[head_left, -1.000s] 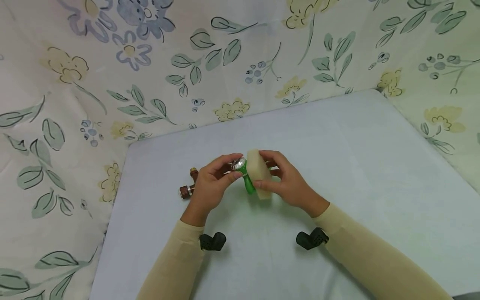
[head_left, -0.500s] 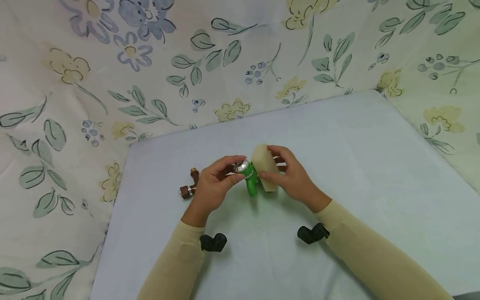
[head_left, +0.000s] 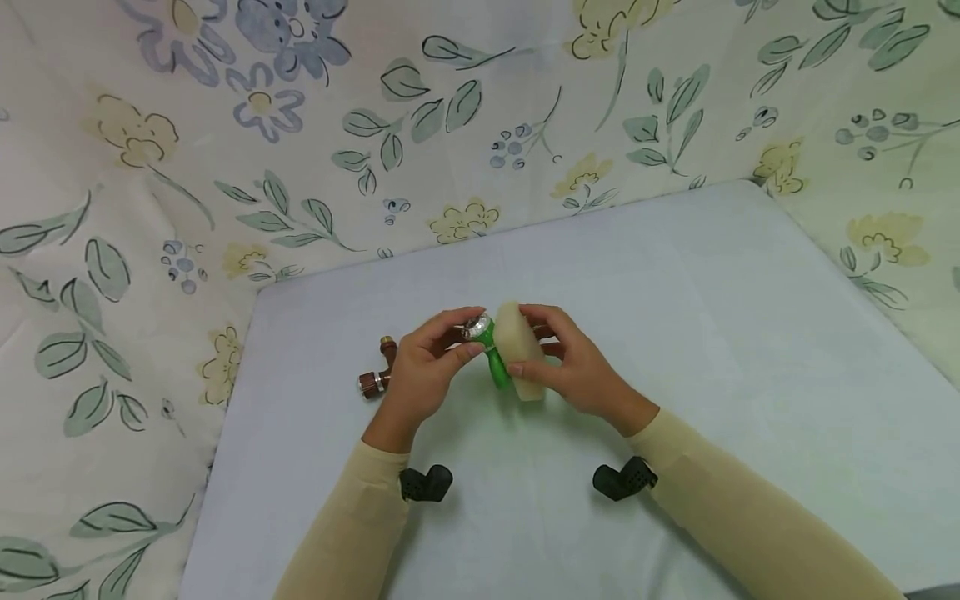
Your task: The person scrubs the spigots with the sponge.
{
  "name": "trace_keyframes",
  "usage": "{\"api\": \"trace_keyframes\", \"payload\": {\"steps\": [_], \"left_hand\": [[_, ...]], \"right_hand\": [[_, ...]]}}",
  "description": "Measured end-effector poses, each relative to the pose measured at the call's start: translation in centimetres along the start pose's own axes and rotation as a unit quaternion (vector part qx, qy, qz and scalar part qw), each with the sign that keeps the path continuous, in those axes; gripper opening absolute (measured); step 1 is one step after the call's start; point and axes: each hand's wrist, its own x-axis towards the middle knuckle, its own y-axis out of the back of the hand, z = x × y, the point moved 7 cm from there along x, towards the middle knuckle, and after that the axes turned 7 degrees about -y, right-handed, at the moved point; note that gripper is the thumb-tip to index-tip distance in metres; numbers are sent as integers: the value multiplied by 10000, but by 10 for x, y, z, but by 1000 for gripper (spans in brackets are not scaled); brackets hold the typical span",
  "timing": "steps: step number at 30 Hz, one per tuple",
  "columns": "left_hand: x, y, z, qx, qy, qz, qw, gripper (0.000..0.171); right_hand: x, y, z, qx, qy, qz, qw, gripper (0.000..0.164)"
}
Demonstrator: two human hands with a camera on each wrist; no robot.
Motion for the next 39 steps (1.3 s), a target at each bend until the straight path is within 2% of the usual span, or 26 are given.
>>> {"api": "trace_keyframes", "payload": {"steps": [3, 7, 15, 22, 28, 31, 34, 39], "left_hand": [[2, 0, 9, 60, 114, 122, 9998, 40], [1, 3, 4, 88, 197, 301, 9993, 41], [1, 6, 2, 129, 256, 400, 9988, 41], [0, 4, 2, 76, 246, 294, 9992, 39], [-4, 3, -14, -70, 137, 144, 9998, 41], [-4, 1, -16, -175, 29, 28, 9998, 42], [-4, -1, -13, -193, 12, -40, 9998, 41], [-2, -4, 3, -190, -19, -36, 9998, 40]], "right_hand": [[-4, -5, -14, 105, 106, -91, 9998, 67], [-10, -9, -37, 216, 287, -267, 9990, 66], [-11, -11, -43, 189, 389, -316, 9986, 68], [-9, -8, -37, 110, 309, -234, 9992, 68], [-6, -3, -31, 72, 88, -138, 9998, 66], [-4, 1, -21, 52, -9, -24, 10000, 66], [1, 4, -3, -36, -110, 45, 9999, 67], [7, 9, 21, -169, -228, 231, 9993, 68]]}}
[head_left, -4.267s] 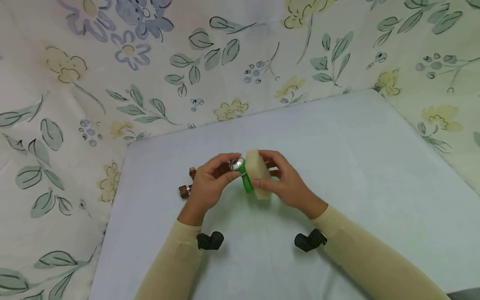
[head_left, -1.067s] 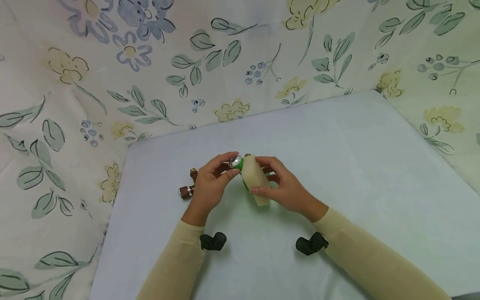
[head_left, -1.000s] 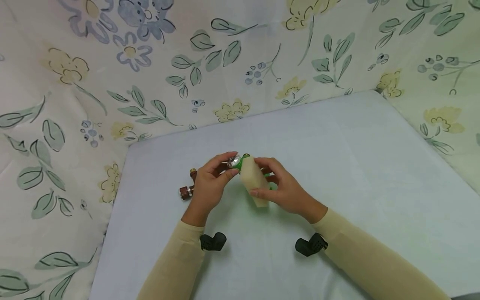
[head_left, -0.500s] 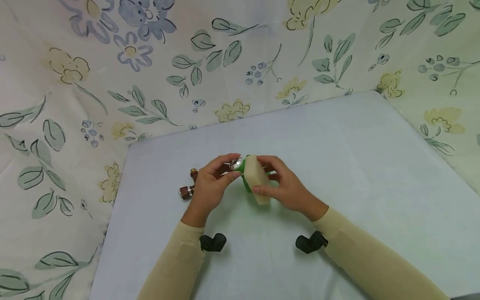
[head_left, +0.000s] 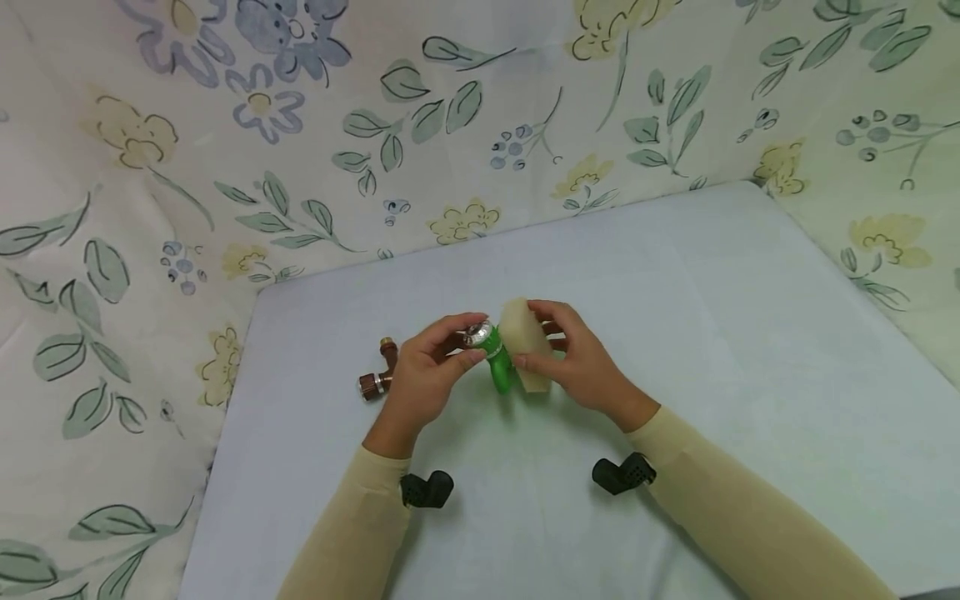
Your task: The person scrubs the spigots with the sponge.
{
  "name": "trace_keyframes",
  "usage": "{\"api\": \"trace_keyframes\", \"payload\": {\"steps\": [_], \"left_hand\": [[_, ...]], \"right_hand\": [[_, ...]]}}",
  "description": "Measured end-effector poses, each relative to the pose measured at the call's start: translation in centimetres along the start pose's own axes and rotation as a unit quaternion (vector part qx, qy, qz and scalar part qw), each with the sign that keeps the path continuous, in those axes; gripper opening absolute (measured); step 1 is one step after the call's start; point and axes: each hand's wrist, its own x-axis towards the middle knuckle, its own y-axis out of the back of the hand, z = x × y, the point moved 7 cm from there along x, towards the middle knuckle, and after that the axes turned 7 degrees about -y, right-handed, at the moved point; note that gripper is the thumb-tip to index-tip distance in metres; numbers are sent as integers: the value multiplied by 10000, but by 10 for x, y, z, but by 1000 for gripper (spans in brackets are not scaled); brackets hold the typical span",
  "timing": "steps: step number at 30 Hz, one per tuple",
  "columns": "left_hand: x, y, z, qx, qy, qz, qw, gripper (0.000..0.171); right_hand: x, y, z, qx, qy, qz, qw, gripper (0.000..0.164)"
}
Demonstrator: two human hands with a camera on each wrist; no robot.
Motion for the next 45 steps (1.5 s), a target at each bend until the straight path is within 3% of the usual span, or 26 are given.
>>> {"api": "trace_keyframes", "payload": {"steps": [4, 9, 15, 21, 26, 33, 37, 41, 45], "left_hand": [[1, -2, 8, -11, -2, -39, 10000, 40], [1, 1, 6, 133, 106, 70, 9998, 40], [0, 6, 0, 254, 320, 331, 9986, 41], [-1, 9, -6, 284, 328, 494, 9978, 42], [-4, 12, -24, -64, 161, 374, 9991, 47], [-6, 16, -31, -636, 447, 544, 9955, 35], [-5, 17, -31, -704, 519, 727, 9935, 35], [-4, 17, -32, -927, 573, 866, 9903, 38], [-4, 16, -31, -1146, 675, 905, 9870, 38]], "right_hand": [[0, 3, 5, 12, -140, 164, 9998, 68], [-7, -4, -10, 160, -175, -90, 9997, 65], [-17, -14, -43, 268, 80, -454, 9986, 63], [-20, -19, -55, 324, 424, -637, 9965, 65], [-17, -16, -48, 445, 541, -513, 9962, 65], [-21, -6, -62, 827, 503, -526, 9939, 63], [-22, 0, -62, 1526, 485, -644, 9850, 61], [-20, 2, -56, 2298, 538, -905, 9675, 58], [-18, 2, -51, 2628, 581, -1046, 9574, 57]]}}
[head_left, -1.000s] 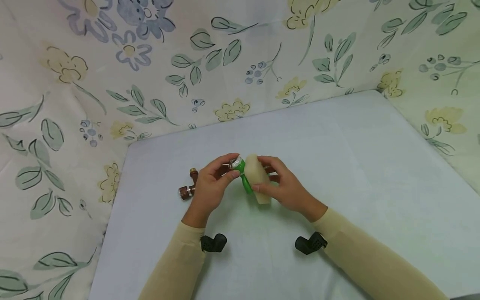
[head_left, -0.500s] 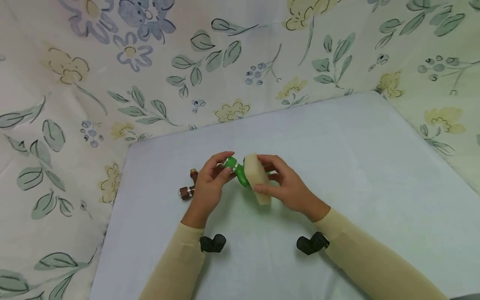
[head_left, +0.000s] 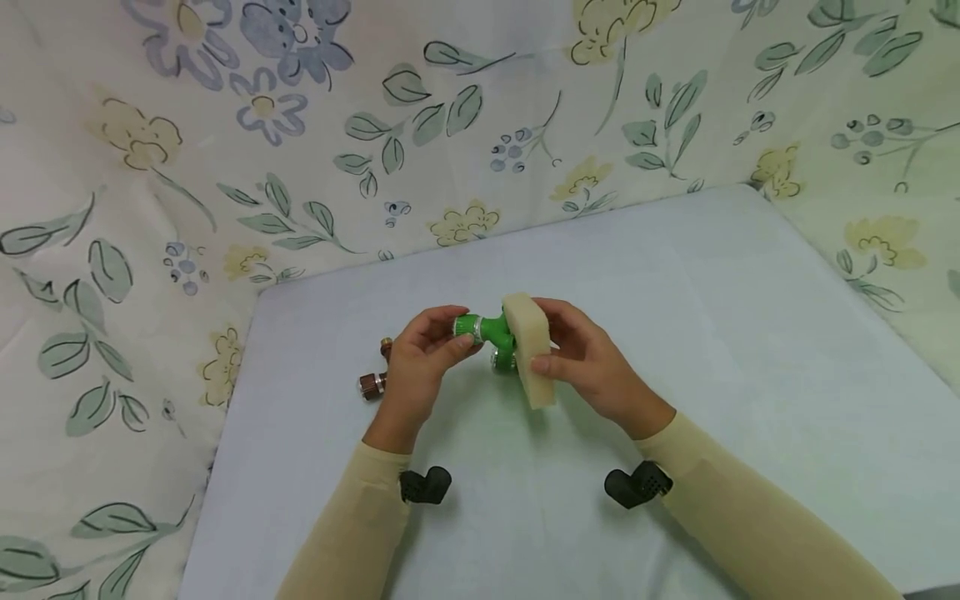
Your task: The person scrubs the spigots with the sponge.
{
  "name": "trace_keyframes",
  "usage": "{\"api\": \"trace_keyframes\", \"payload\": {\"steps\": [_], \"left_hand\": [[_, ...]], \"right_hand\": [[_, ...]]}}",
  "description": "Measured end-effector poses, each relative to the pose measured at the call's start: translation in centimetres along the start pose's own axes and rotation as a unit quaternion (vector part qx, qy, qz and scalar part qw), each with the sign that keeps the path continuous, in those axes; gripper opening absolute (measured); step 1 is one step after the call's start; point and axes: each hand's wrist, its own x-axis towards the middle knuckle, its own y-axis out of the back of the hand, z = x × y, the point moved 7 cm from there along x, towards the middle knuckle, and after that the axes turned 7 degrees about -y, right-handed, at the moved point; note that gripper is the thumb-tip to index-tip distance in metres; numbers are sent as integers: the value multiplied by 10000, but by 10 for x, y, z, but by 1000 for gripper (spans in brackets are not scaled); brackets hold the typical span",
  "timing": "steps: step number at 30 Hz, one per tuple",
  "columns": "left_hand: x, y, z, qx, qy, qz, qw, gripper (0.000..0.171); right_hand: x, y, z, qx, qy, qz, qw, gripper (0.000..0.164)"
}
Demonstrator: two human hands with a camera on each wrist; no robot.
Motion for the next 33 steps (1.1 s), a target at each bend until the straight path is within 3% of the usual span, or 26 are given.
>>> {"api": "trace_keyframes", "payload": {"steps": [4, 7, 14, 19, 23, 26, 33], "left_hand": [[-2, -1, 0, -22, 118, 10, 9999, 39], [-2, -1, -1, -48, 201, 19, 9998, 39], [-3, -2, -1, -112, 229, -58, 9997, 38], [-4, -4, 0, -36, 226, -119, 9997, 38], [-4, -6, 1, -12, 213, -207, 9996, 38], [-4, -9, 1, -23, 209, -329, 9992, 38], [-4, -6, -3, -68, 216, -277, 9994, 38]], "right_hand": [[1, 0, -2, -191, -11, 123, 9997, 59], [1, -1, -7, -727, -38, 378, 9966, 61], [2, 4, -9, -1787, -25, 879, 9800, 65], [5, 19, 10, -2312, -62, 1161, 9659, 70], [5, 31, 22, -2569, -242, 1452, 9552, 70], [3, 34, 18, -2633, -400, 1725, 9483, 68], [0, 20, 3, -2449, -653, 1689, 9525, 64]]}}
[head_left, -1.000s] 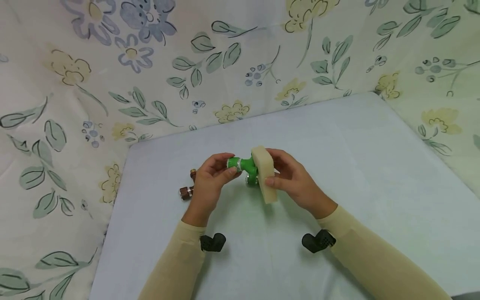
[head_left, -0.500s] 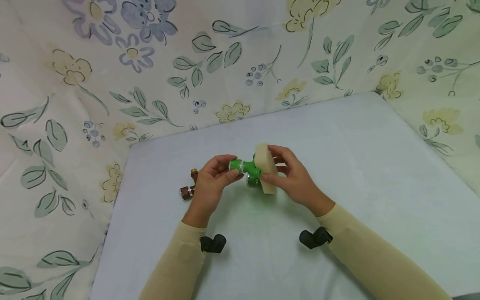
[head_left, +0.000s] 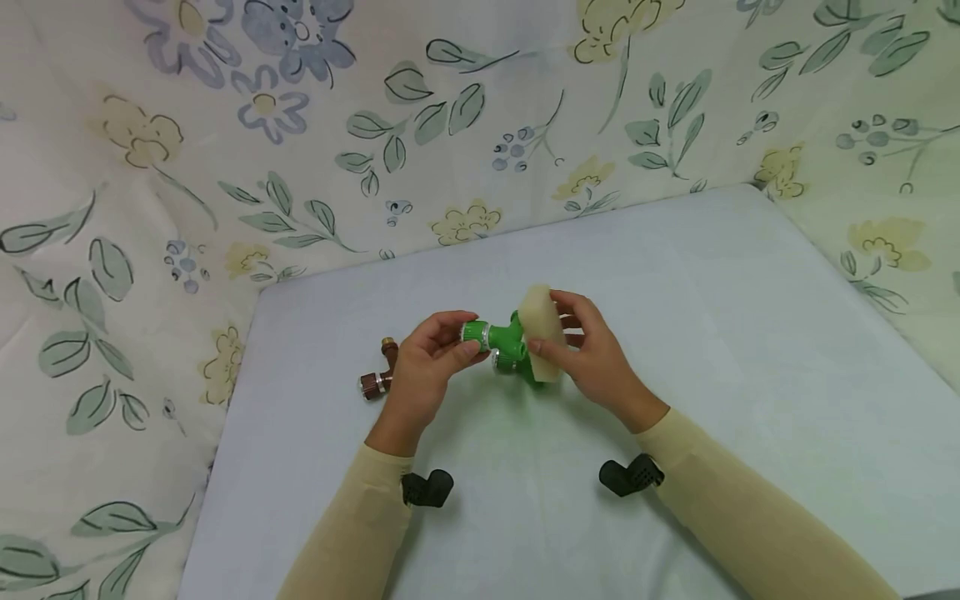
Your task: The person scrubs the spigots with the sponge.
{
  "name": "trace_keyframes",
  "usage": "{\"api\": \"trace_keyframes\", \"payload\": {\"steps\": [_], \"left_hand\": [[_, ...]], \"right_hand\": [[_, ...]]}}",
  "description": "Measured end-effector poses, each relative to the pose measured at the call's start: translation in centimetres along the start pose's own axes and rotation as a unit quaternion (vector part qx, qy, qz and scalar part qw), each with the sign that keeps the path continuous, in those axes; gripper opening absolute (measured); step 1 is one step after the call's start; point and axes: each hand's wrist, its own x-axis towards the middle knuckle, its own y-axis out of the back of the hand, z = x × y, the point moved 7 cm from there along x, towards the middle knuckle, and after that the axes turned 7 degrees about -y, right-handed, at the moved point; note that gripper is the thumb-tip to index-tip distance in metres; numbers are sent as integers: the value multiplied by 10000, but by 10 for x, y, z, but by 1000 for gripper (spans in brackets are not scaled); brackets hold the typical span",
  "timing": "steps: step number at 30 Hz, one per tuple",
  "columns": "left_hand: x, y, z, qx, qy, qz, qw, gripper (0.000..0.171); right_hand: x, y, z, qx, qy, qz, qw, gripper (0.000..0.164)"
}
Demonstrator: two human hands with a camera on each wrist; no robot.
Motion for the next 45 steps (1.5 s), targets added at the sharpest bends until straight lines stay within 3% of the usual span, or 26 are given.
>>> {"api": "trace_keyframes", "payload": {"steps": [7, 20, 29, 34, 40, 45], "left_hand": [[1, 4, -3, 246, -38, 91, 9996, 38], [3, 8, -6, 132, -47, 131, 9998, 39], [3, 12, -7, 188, -51, 420, 9989, 40], [3, 16, -4, 672, -104, 593, 9959, 38], [2, 20, -2, 1361, -160, 776, 9875, 38], [2, 19, -5, 806, -96, 686, 9943, 38]], "right_hand": [[-5, -9, -6, 192, 151, -280, 9993, 64], [-3, -13, -2, 999, 52, -807, 9917, 59], [-3, -21, 8, 1690, 309, -1361, 9757, 57], [-3, -21, 4, 1989, 489, -1392, 9688, 59], [-2, -19, 4, 1885, 484, -1286, 9724, 61], [-1, -18, 4, 1824, 528, -1302, 9731, 62]]}}
